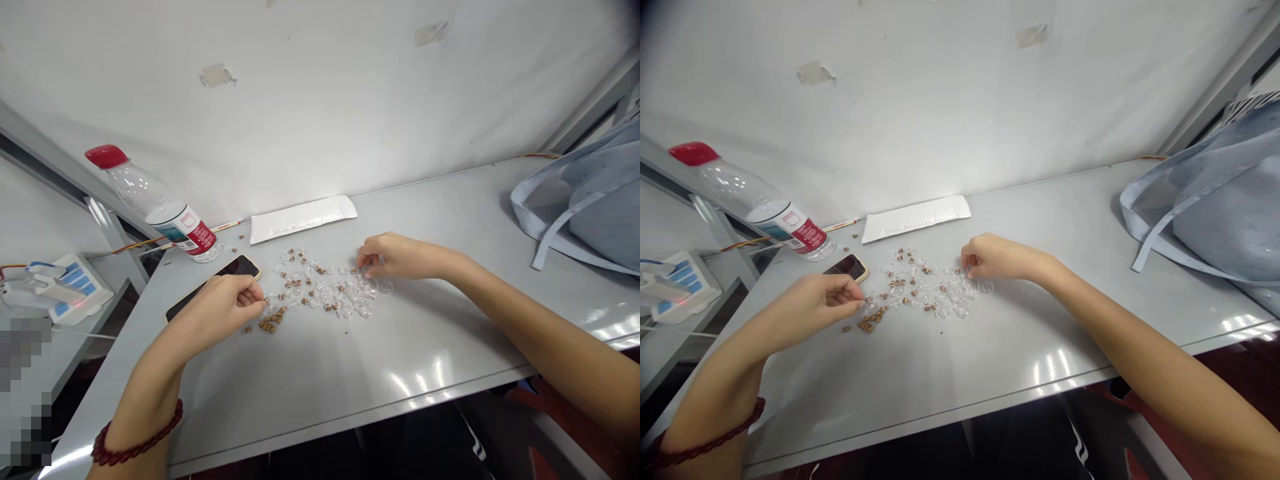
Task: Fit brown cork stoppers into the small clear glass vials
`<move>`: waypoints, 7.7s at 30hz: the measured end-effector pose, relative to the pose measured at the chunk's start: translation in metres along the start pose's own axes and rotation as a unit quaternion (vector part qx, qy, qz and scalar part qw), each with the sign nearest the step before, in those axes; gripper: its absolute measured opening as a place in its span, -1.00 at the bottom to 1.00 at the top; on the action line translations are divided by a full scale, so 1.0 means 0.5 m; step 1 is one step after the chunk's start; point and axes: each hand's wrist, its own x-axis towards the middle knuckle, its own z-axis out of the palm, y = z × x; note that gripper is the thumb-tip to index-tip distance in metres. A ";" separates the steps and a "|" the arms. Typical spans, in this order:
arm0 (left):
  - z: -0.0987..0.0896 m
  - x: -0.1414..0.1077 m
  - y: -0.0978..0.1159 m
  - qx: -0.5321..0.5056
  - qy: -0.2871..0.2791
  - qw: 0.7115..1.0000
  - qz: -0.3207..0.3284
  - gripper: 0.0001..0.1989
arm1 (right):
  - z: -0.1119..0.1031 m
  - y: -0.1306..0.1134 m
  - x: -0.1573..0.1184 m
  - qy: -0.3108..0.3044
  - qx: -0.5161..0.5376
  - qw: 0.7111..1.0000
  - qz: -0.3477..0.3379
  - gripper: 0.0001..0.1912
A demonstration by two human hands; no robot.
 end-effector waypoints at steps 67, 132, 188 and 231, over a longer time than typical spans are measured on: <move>0.076 -0.015 0.085 -0.119 0.249 0.919 0.280 -0.84 | 0.086 -0.136 -0.015 0.005 0.464 0.881 -0.090 -0.78; 0.100 -0.005 0.087 -0.255 0.225 0.900 0.273 -0.86 | 0.093 -0.132 -0.021 0.067 0.393 0.911 -0.106 -0.90; 0.064 -0.003 0.061 -0.046 0.283 0.947 0.142 -0.85 | 0.041 -0.044 0.024 0.224 -0.003 0.972 -0.074 -0.81; 0.035 -0.007 0.049 -0.120 0.033 0.992 0.034 -0.94 | 0.001 -0.032 -0.024 -0.055 0.044 0.997 -0.028 -0.87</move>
